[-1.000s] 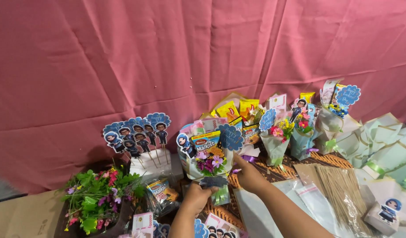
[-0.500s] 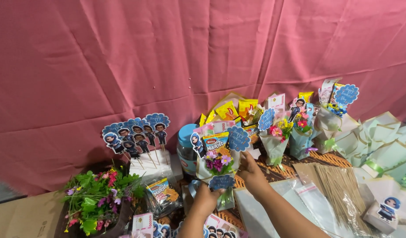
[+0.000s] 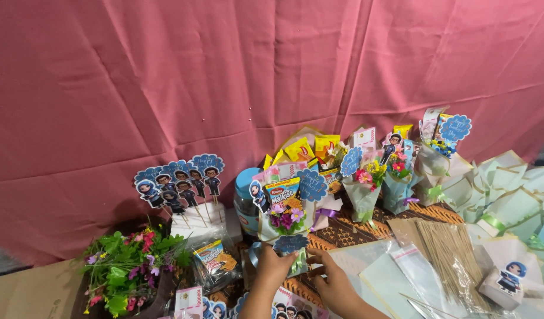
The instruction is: Assembling a decorative bouquet by folding paper, arranging snacks, and adding money
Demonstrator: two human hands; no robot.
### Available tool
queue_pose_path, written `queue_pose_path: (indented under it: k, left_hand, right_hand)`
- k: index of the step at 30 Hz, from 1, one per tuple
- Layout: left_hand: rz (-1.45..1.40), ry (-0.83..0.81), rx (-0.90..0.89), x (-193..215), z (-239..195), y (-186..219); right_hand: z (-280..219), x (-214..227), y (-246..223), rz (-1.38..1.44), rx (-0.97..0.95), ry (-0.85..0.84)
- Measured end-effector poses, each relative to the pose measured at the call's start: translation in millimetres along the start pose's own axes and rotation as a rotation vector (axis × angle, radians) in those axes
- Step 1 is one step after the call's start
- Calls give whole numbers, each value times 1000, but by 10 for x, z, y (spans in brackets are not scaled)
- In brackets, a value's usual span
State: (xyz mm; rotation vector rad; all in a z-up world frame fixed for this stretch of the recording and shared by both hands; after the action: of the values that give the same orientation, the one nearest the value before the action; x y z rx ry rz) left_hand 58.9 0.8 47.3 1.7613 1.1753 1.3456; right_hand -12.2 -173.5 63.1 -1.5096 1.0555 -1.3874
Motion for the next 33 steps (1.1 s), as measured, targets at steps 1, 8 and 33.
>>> queue_pose_path:
  k: [1, 8, 33]
  left_hand:
    - [-34, 9, -36, 14, 2, 23]
    - [-87, -42, -6, 75, -83, 92]
    - [-64, 36, 40, 12, -94, 16]
  right_hand:
    - [-45, -26, -9, -22, -37, -37]
    - [-55, 82, 124, -114, -133, -7]
    - [-136, 264, 768, -1110, -7, -177]
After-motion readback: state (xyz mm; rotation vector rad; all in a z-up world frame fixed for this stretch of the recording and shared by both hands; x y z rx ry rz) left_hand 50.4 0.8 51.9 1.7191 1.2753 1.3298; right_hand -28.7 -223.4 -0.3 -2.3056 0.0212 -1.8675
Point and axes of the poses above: each hand's wrist, its own z-axis towards the middle knuckle, its own x-axis out of the back of the hand, y = z × x, the point moved 8 cm from there along z, towards the middle knuckle, and after that the axes turned 3 degrees about x, right-handed, at the moved point
